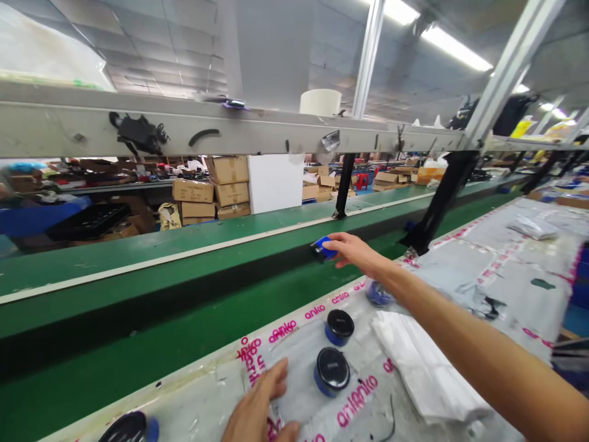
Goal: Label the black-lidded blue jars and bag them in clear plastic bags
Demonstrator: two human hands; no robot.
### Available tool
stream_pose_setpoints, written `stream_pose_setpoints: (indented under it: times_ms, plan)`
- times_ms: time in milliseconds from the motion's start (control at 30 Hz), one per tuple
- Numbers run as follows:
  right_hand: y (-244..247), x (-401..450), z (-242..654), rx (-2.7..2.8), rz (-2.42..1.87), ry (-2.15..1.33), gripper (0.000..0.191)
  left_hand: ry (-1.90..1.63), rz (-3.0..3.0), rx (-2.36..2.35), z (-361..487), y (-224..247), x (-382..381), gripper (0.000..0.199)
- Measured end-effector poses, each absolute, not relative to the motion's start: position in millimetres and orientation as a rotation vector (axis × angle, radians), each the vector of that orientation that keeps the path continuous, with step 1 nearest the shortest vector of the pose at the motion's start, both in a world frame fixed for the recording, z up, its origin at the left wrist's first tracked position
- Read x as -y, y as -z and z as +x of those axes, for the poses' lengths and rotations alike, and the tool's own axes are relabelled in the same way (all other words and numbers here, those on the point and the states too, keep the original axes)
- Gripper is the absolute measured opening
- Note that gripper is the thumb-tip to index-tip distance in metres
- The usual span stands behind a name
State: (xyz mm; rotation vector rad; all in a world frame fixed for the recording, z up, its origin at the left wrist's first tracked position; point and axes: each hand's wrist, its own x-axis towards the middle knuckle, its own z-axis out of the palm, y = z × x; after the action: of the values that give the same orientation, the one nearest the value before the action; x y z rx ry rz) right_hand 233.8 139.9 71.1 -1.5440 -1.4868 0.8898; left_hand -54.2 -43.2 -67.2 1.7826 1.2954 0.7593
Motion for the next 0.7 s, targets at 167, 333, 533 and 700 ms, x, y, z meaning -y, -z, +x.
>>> stream_pose_setpoints:
  times_ms: [167, 333, 533, 700]
  plan:
    - [-79, -31, 180, 1.466, -1.152, -1.238, 0.036, -1.111, 1.894, -1.446, -50, 20, 56, 0.077]
    - [-51, 36, 145, 1.171, -0.788, -1.799, 0.035, -1.116, 2.313, -1.33, -53, -20, 67, 0.077]
    - [-11, 76, 130, 1.195, -0.852, -1.777, 0.054, -1.157, 2.123, -1.427, -53, -11, 86, 0.057]
    - [16, 102, 134, 1.618, -1.144, -1.046, 0.051, -1.144, 2.022, -1.483, -52, 14, 102, 0.048]
